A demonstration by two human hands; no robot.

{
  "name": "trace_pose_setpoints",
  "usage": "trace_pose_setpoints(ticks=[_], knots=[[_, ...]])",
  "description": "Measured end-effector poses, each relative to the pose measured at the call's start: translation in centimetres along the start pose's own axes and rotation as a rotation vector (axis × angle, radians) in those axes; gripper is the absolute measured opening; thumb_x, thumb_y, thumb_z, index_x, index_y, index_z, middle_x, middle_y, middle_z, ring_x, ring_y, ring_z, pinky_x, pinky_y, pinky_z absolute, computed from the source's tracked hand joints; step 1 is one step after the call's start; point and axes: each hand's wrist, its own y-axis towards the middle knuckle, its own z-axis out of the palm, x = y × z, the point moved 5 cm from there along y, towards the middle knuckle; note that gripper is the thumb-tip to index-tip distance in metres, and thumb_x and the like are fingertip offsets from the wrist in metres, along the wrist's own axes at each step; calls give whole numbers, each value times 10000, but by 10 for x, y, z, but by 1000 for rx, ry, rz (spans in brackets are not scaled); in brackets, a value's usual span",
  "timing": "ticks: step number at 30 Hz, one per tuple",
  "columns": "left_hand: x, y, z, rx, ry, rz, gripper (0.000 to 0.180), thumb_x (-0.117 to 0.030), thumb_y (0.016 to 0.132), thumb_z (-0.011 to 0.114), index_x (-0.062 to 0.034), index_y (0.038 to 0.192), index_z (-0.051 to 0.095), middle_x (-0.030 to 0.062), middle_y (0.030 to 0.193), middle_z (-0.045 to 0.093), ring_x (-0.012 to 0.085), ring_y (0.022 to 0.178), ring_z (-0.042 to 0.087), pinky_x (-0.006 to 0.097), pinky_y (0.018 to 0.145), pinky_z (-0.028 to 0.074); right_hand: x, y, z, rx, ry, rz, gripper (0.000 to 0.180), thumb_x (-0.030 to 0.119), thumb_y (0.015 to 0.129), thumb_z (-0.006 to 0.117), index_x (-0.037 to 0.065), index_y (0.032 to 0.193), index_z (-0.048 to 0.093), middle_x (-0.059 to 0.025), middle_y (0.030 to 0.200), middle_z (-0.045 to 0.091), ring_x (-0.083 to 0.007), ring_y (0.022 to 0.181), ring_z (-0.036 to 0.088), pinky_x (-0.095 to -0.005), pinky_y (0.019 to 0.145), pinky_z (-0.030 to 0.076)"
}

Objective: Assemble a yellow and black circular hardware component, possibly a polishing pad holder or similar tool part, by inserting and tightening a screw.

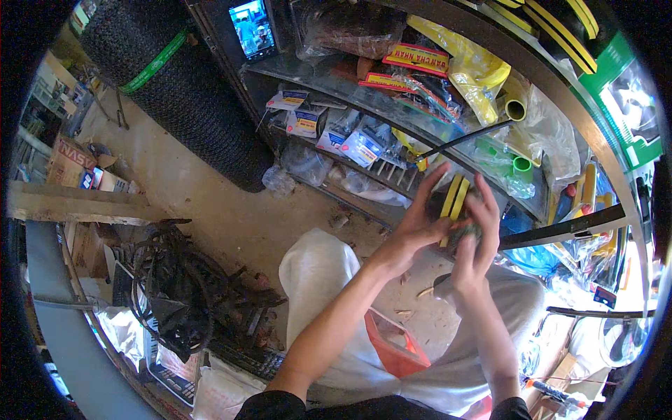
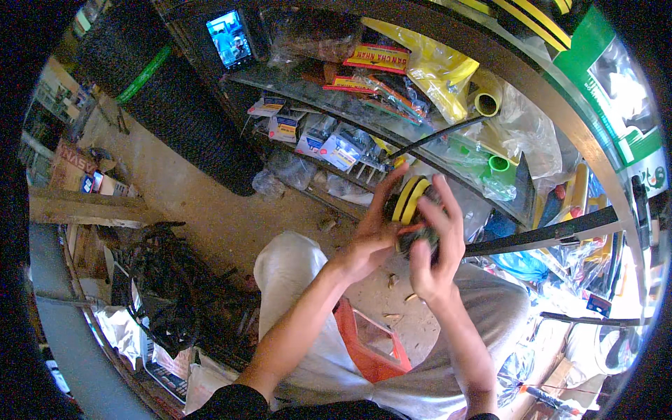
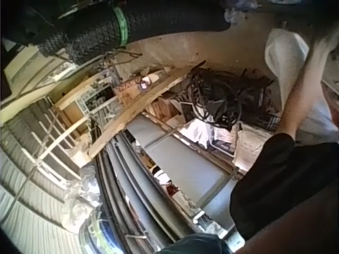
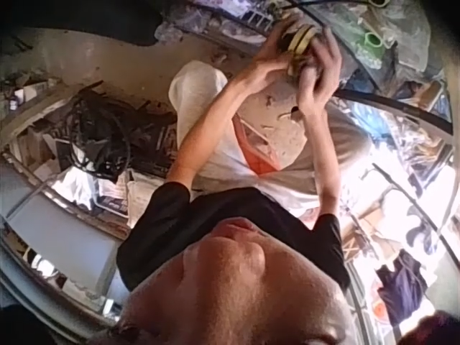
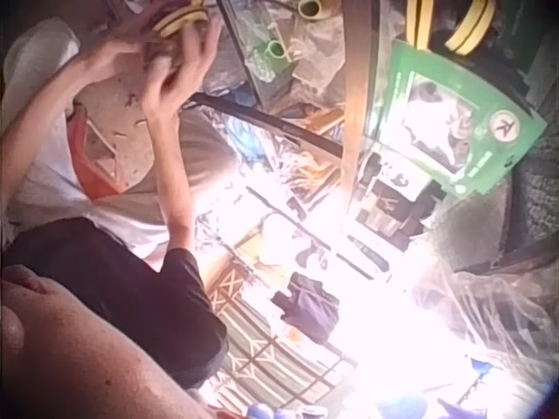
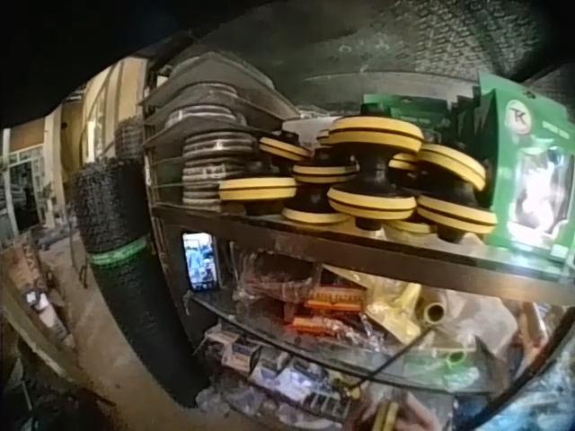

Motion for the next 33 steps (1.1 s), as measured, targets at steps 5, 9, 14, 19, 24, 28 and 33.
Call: trace_pose_setpoints(ticks=[5,9,14,19,24,28,33], knots=[[9,2,2,59,-87,-141,967,-297,822,817,-133,1582,241,29,1589,321,162,1422,349,334,1145,337,-12,-9,-4,-7,-55,-124,480,413,1008,489,3,1237,588,-310,1413,489,-494,1330,473,-556,1106,367],[-7,0,-2,160,284,121,931,-242,797,841,-143,1550,304,114,1596,285,250,1490,251,391,1200,244,-2,-7,14,-146,272,388,481,357,1085,290,32,1380,487,-191,1458,470,-303,1366,443,-414,1146,331],[-13,6,-5,263,895,323,1000,-284,742,874,-116,1546,303,148,1618,256,301,1518,203,432,1230,171,-14,2,10,-101,628,757,457,304,1095,319,10,1386,515,-120,1400,531,-228,1325,475,-350,1158,307],[-20,4,-10,96,741,86,1210,-267,671,921,-79,1597,165,132,1642,220,259,1520,203,409,1234,176,-8,10,-6,70,210,249,447,242,1034,442,-13,1396,504,-207,1491,474,-311,1405,423,-408,1173,277],[-8,-4,-14,99,462,-56,1109,-128,752,874,-110,1601,162,169,1588,317,251,1427,384,376,1134,389,0,9,-9,191,12,-254,511,325,951,564,3,1344,511,-301,1378,537,-492,1361,447,-542,1116,356],[-13,-3,-11,170,953,210,981,-68,762,829,-119,1575,283,173,1571,355,307,1447,372,407,1167,342,-6,8,-5,123,88,88,429,250,1001,504,5,1352,535,-216,1387,547,-361,1352,482,-437,1137,340],[-15,-2,-6,216,1217,267,925,-66,768,821,-88,1549,326,128,1631,267,268,1493,283,416,1205,273,-17,0,1,-8,285,480,377,156,1076,380,-3,1388,519,-121,1396,544,-196,1306,476,-335,1144,310]])
